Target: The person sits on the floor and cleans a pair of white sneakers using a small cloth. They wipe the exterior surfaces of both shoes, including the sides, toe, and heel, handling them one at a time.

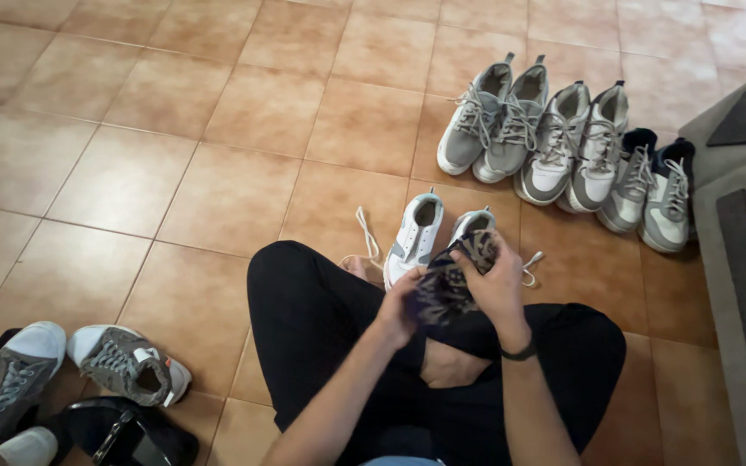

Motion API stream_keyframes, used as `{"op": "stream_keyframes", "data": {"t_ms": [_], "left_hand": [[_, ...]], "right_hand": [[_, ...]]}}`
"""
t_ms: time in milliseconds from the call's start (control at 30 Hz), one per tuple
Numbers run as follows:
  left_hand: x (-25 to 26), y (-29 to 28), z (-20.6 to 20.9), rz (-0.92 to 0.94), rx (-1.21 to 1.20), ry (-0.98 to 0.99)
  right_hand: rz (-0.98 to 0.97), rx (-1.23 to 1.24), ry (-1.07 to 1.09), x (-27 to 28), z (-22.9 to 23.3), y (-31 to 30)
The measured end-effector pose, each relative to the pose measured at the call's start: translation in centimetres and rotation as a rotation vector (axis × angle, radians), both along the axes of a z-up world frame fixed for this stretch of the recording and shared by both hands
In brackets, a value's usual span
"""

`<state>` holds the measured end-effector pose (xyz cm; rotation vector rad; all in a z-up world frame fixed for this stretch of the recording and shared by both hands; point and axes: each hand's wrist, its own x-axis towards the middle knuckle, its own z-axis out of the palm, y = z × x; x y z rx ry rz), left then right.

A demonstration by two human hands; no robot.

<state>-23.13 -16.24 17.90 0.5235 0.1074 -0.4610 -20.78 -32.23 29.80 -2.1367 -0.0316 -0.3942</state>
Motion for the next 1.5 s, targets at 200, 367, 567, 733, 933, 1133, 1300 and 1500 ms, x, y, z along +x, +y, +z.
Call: {"op": "stream_keyframes", "data": {"t_ms": [200,367,567,733,933,1133,1300,1500], "left_hand": [[-2.0,-1.0,-0.5,0.05,0.0,0.151],[-0.7,-0.7,-4.3,0.191,-0.051,0.171],[-0.5,0.6,-2.6,0.163,0.087,0.176],[-1.1,-0.5,-0.5,0.118,0.168,0.059],[-0.9,0.5,1.0,0.046,0.356,-0.097],[-0.5,2.9,4.9,0.269,0.893,-0.446],[0.1,2.6,9.5,0.27,1.14,-0.717],[0.0,1.7,11.4,0.312,1.18,-0.747]], "right_hand": [[0.026,-0.307,-0.242,-2.9,1.9,0.9],[0.28,-0.52,-0.24,-6.2,1.5,2.4],[0.346,-0.367,-0.126,-6.8,0.7,0.7],[0.367,-0.376,-0.186,-5.6,1.7,1.1],[0.353,0.162,0.068,-4.3,-4.5,-0.1],[0.195,1.138,0.107,-3.4,-7.0,-1.7],[0.35,0.871,0.099,-4.2,-3.6,1.4],[0.728,1.257,0.357,-6.6,0.4,0.8]]}}
